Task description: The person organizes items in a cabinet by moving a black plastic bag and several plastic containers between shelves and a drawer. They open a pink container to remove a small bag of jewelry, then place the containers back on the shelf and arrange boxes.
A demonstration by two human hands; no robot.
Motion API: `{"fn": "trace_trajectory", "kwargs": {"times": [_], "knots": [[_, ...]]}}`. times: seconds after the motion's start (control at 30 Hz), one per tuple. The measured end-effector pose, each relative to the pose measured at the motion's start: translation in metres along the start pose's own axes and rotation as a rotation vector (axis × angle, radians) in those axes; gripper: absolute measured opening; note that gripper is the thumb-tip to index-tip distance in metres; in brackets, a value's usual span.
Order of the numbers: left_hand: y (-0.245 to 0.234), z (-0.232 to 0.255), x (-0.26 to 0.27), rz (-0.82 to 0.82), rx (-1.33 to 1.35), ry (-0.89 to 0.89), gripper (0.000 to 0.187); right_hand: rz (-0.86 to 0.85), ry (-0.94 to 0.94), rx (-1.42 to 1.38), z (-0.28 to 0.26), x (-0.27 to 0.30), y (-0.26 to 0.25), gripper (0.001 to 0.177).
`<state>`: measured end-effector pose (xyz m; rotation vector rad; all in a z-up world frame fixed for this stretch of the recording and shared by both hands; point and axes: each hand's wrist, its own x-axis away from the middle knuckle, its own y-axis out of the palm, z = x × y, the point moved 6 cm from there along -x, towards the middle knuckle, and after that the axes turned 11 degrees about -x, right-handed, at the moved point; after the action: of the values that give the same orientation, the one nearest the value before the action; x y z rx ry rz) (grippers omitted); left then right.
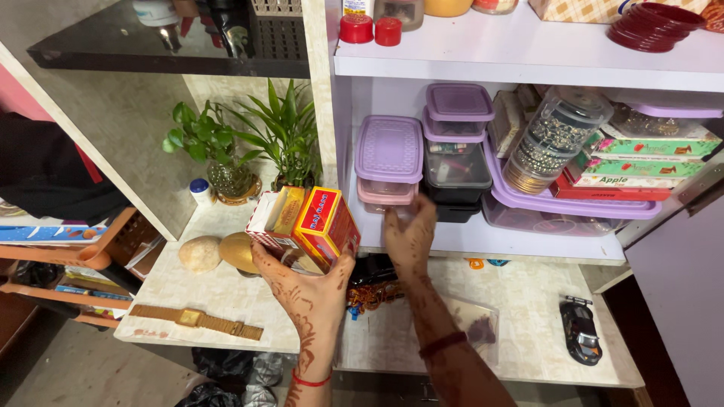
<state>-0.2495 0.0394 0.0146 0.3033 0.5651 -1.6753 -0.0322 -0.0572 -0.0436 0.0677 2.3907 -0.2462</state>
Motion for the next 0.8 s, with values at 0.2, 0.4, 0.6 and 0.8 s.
{"fn": "trace_trajectory", "kwargs": {"times": [0.2, 0.4, 0.6, 0.8], "knots": [[-0.002, 0.002, 0.0, 0.006, 0.001, -0.007, 0.12, -0.073, 1.039, -1.318, 0.079, 0.019, 0.063, 0.035], [-0.002, -0.002, 0.003, -0.008, -0.013, -0.053, 0.123, 0.042, 1.126, -1.155, 0.099, -0.001, 0.076, 0.042], [-0.002, -0.004, 0.005, -0.007, -0.023, -0.067, 0.123, 0.084, 1.186, -0.991, 0.064, -0.01, 0.065, 0.039], [-0.001, -0.004, 0.005, -0.024, -0.002, -0.092, 0.125, 0.024, 1.185, -1.028, 0.05, -0.003, 0.078, 0.043]]}}
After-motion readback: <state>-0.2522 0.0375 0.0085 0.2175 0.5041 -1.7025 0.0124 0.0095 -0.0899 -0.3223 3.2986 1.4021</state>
